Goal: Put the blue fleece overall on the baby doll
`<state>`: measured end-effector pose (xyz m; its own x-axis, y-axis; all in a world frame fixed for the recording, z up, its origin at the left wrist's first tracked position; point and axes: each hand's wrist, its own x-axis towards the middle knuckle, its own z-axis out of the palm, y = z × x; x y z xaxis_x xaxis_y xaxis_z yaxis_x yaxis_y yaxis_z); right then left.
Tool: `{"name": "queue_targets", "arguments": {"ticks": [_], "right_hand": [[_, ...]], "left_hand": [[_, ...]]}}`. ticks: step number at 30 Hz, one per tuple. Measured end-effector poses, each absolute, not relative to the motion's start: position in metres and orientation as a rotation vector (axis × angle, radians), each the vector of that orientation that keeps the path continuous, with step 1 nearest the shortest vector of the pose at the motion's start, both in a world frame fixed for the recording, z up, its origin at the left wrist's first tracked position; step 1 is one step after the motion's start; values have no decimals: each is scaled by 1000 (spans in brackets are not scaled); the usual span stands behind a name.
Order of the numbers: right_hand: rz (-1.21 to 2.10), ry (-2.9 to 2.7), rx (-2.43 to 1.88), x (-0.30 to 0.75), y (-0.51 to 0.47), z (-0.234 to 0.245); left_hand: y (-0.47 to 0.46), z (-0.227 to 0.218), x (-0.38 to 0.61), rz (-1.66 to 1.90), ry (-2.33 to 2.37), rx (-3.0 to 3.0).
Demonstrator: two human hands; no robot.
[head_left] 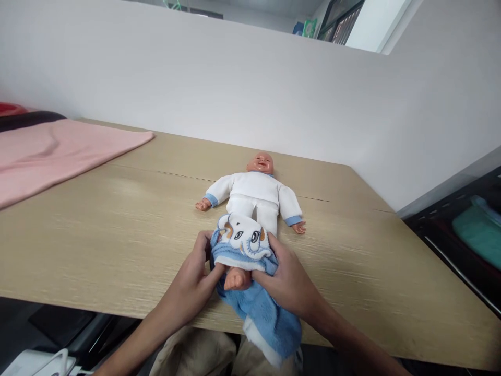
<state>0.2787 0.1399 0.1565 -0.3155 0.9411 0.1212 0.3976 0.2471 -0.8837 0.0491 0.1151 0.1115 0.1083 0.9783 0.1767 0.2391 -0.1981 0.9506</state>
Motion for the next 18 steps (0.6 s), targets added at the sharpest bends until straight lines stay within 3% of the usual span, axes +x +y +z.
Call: {"name": "queue_targets", "arguments": {"ticks": [4, 8, 18], "right_hand": [[836, -1938, -1089, 284, 161, 149], [1025, -2022, -1014, 294, 187, 145], [1354, -2175, -827, 315, 217, 155]], "left_hand": [[133, 105, 47, 1207, 1159, 1622], [157, 107, 39, 1202, 986, 1571], [189, 119, -1, 796, 695, 1493]]}}
